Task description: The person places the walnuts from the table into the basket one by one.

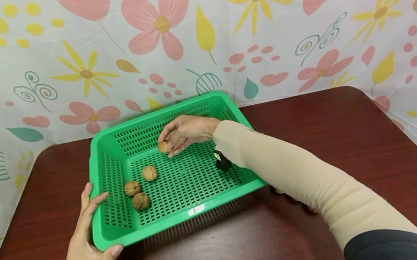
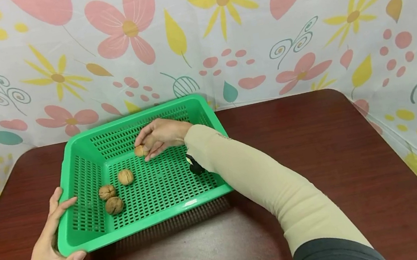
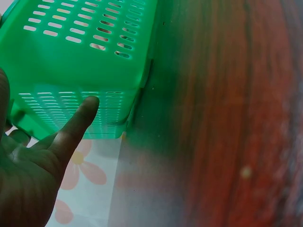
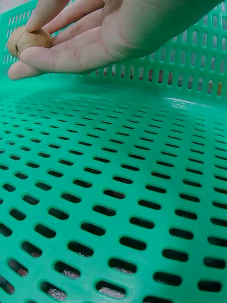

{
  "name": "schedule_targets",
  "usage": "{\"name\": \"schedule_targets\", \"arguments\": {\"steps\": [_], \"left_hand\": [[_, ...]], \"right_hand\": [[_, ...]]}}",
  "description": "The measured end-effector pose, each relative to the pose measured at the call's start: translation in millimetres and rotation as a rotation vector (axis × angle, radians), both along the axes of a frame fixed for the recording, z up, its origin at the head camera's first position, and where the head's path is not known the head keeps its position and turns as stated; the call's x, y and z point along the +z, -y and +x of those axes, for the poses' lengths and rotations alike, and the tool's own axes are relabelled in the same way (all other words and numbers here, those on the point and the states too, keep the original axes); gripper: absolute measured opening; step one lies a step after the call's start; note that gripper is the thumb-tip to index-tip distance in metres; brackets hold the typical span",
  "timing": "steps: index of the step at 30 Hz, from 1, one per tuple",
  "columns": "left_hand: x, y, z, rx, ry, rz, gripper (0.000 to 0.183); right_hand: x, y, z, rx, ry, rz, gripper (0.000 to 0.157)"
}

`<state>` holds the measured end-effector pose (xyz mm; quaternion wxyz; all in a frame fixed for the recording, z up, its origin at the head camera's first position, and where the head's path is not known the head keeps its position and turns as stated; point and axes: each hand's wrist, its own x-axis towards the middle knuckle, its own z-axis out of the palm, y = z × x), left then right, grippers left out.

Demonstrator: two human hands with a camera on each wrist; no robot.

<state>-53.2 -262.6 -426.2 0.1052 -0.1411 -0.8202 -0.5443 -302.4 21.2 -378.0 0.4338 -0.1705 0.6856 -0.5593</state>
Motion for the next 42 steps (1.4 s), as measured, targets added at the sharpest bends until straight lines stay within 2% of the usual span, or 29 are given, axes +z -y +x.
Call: {"name": "schedule_targets", "arguments": {"steps": [8, 17, 29, 35, 42], "left_hand": [[0.2, -1.3, 2.5, 0.02, 0.003, -0.022, 0.094], [0.1, -0.9, 2.3, 0.008, 0.003, -0.009, 0.095], [0.5, -1.1, 2.1, 0.007, 0.004, -0.001, 0.095], [-0.2, -0.2, 2.7, 0.001, 0.009, 0.003, 0.095], [-0.1, -0.7, 1.0, -0.007, 0.007, 0.003, 0.096]], "right_hand": [[0.3, 0.3, 1.1, -0.004, -0.001, 0.007, 0.04], [0.2, -0.8, 0.0, 0.019, -0.032, 0.021, 0.034], [6.3, -2.7, -2.3, 0.037, -0.072, 0.009, 0.036], [16.4, -6.2, -1.2, -0.008, -0.052, -0.067, 0.038], [32.9, -16.5, 3.3, -0.074, -0.002, -0.143, 0.028]]}}
